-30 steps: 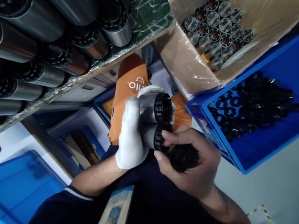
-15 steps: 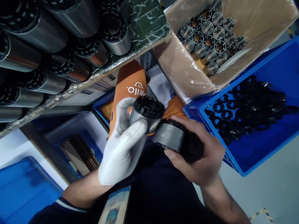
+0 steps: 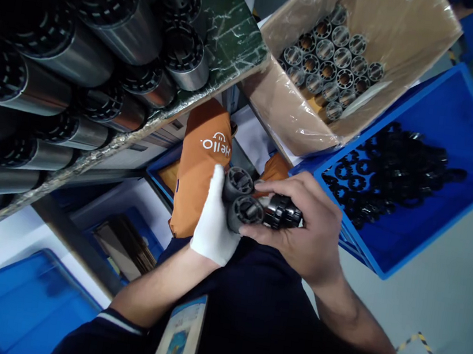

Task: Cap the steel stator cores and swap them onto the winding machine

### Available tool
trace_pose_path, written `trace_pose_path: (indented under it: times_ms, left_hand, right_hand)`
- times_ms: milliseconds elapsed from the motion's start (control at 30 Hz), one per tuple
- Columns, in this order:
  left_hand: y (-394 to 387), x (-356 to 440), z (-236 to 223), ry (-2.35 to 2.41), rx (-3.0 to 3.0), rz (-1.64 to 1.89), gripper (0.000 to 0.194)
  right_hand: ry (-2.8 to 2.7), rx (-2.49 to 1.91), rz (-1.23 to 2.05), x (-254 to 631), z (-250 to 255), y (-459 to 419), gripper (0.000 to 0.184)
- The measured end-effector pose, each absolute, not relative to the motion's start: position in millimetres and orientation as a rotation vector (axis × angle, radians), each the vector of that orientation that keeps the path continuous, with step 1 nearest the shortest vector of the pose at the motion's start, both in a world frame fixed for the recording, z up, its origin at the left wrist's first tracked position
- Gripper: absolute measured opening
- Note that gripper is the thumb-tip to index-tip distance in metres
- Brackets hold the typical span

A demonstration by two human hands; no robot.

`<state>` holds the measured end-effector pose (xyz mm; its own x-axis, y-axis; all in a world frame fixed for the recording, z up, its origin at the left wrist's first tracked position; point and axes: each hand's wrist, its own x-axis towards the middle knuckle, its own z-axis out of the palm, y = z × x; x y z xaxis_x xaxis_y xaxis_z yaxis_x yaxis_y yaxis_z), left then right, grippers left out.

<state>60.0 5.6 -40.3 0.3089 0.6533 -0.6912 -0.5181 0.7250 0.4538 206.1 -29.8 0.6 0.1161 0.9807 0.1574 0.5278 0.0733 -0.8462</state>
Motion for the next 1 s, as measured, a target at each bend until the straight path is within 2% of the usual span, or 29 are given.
trace_pose_path:
  times_ms: [233,333,367,500,700,867,1000]
  left_hand:
    - [-6.0,51.3,-38.0,1.019,0.244,0.725,0.046]
    - [-6.5,44.9,-32.0,0.980,0.395,0.846,0.045]
    - [-7.1,42.6,-31.6,0.968,0.476,0.889,0.045]
    - [-10.0,34.7,-34.0,0.927,0.717,0.993,0.045]
    - [-9.1,30.7,-33.6,0.846,0.829,0.991,0.040]
    - [-13.7,28.1,-39.5,0.822,0.841,0.988,0.042]
    - [-13.8,23.0,-43.7,0.825,0.862,0.941,0.041]
  right_hand:
    - [-1.577,-1.633,0.756,222.1,1.1,-36.9,0.048]
    - [-1.521,-1.566,0.822,221.2,6.4,-40.7,0.071]
    - [-1.501,-1.521,0.811,220.0,8.6,-41.1,0.073]
    - [-1.518,-1.407,0.706,215.2,19.5,-37.5,0.054]
    - [-1.626,-1.436,0.717,217.0,27.9,-35.5,0.048]
    - [-1.621,-1.414,0.719,217.7,25.2,-40.0,0.051]
    - [-1.687,-1.355,0.711,216.6,28.3,-41.0,0.042]
